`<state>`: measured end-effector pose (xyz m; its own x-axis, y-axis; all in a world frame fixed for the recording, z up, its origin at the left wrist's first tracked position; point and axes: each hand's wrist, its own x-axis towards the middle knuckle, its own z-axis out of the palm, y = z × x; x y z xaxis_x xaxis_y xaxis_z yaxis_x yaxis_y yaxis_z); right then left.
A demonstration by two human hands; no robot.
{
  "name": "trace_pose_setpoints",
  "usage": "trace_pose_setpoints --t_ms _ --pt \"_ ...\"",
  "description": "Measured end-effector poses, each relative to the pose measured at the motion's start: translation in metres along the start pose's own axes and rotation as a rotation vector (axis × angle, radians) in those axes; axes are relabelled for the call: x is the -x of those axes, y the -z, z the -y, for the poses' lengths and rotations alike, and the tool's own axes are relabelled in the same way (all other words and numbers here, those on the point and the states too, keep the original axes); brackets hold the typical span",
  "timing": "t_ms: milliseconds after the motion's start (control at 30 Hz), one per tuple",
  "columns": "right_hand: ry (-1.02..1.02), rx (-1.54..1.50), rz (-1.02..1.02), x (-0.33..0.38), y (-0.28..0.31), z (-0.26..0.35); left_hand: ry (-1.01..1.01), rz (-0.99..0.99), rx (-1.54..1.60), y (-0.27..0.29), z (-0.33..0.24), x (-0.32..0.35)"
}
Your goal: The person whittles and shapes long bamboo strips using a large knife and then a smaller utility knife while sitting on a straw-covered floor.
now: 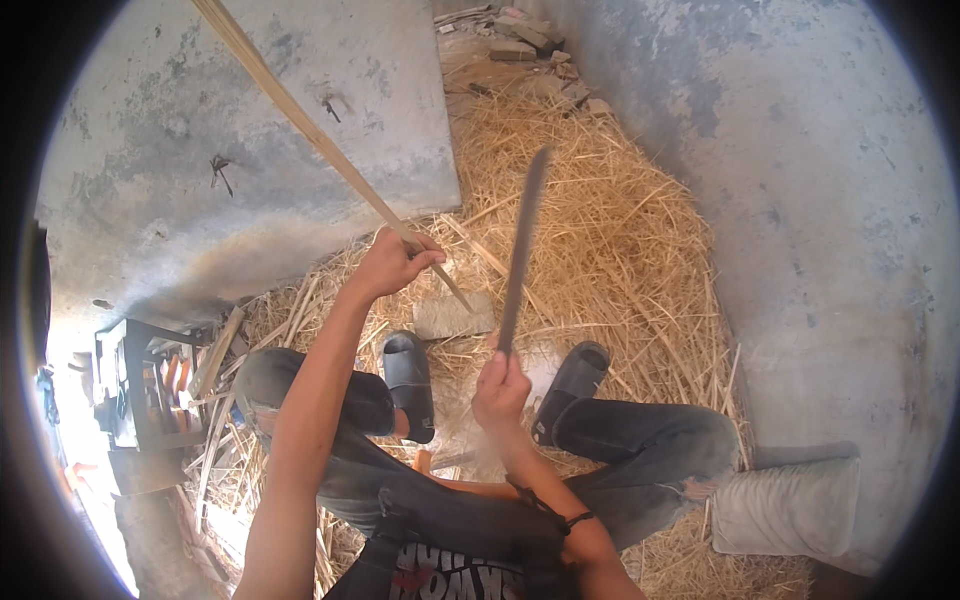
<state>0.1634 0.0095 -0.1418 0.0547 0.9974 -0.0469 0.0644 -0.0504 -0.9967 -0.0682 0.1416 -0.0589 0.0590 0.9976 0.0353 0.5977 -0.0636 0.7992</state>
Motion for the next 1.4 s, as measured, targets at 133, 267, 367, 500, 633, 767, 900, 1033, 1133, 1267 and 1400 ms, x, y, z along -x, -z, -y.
trace_pose_setpoints --t_ms 133,267,367,500,633,767,900,1033,1133,1267,1400 --pt "-0.462 0.216 0.225 0.015 0.010 -0.019 0.080 0.005 -0.042 0.006 -0.002 0.005" --pt "-0.376 0.272 0.255 0.009 0.025 -0.064 -0.068 0.003 -0.044 0.010 0.006 0.001" --pt "-0.257 0.072 0.254 -0.019 0.015 0.006 -0.058 0.063 0.004 0.009 0.010 0.006" --pt "0.025 -0.245 -0.001 -0.026 0.009 0.061 -0.032 0.105 0.031 0.008 0.005 0.005" --pt "-0.008 -0.219 -0.085 -0.005 0.006 0.042 -0.010 0.094 0.049 0.008 0.003 0.006" --pt "-0.172 0.356 0.154 -0.002 0.020 -0.028 -0.016 0.071 0.039 0.010 0.005 0.007" --pt "-0.313 0.182 0.076 -0.024 0.033 -0.001 -0.059 0.043 0.020 0.008 0.014 0.011" --pt "0.016 0.211 -0.104 -0.015 0.024 0.005 -0.030 0.085 0.045 0.005 0.006 0.006" --pt "-0.394 0.216 0.222 -0.001 0.023 -0.010 0.022 0.170 -0.028 0.011 -0.008 0.008" --pt "-0.531 0.183 0.188 -0.002 0.034 -0.037 0.062 0.104 0.074 0.010 -0.007 0.011" --pt "-0.280 0.013 0.107 0.006 0.020 -0.014 -0.037 0.048 0.070 -0.001 0.010 0.011"
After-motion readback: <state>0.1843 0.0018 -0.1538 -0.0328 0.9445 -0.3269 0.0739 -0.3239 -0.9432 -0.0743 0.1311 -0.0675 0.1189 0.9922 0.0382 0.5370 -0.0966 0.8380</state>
